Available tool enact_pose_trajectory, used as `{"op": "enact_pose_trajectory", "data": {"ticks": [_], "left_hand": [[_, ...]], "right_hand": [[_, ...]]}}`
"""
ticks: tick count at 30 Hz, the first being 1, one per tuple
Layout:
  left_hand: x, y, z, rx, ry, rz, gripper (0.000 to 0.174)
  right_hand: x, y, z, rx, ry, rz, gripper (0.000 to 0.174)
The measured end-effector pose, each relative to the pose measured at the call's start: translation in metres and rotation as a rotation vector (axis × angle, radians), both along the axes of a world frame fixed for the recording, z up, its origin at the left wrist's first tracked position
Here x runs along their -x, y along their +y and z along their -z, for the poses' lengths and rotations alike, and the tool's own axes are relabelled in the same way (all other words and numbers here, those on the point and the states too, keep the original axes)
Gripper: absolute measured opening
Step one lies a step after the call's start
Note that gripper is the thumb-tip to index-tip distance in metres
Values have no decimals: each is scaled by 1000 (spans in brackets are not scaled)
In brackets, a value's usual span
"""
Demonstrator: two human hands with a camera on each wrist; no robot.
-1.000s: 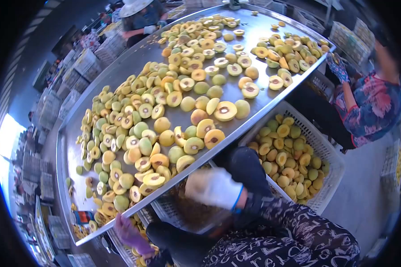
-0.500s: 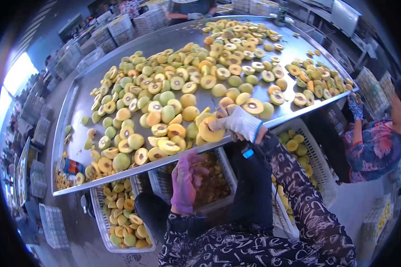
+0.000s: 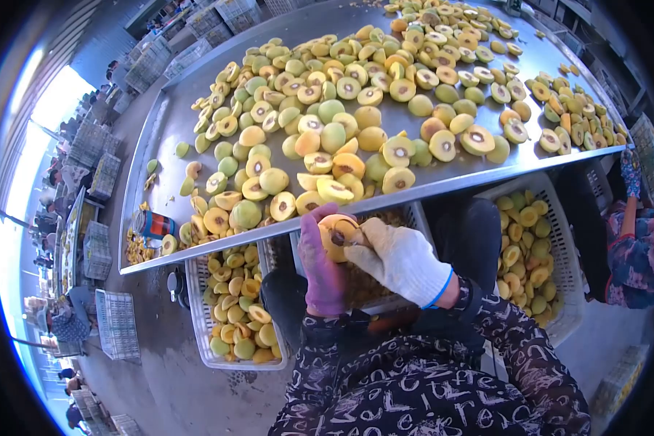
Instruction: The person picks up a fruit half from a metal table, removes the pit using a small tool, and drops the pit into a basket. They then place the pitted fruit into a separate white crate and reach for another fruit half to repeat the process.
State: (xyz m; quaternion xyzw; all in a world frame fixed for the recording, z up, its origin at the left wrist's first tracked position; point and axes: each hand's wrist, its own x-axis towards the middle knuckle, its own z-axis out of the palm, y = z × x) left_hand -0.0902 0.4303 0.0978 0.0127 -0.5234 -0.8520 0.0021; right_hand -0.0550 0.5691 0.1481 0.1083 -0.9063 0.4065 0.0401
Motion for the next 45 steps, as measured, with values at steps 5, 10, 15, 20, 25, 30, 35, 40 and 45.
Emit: {"op": "enact_pose_trajectory", "data": {"ticks": [5,10,15,20,25,30,35,40,45], "left_hand": [[-14,-3,2,-92,-86,-37,53],[-18,2,-7,26,-42,-195,56],[-24,-1,-9,24,-176,-210,63],[-23,0,-15,130,-131,-294,63],[-16,-23,-12,291,-191,-76,59],[-15,-32,-3,192,-104,60,53],[-35,-5,43,94,316,-491,39],[-29,-4,15,267,83,-627,30],[-32,-2,5,66,142,-634,28]], "right_hand": [[-7,-12,23,-265,12,-67,34],[-17,-24,16,-411,-7,-54,34],[-19,-31,27,-350,-80,-49,35],[-21,-41,18,-228,-257,-18,37],[-18,-39,41,-92,-188,-60,37],[-10,-37,47,166,-278,-74,35],[-2,-39,43,450,-421,-291,40],[1,-28,1,609,-859,-365,42],[7,-24,3,625,-948,-426,40]]}}
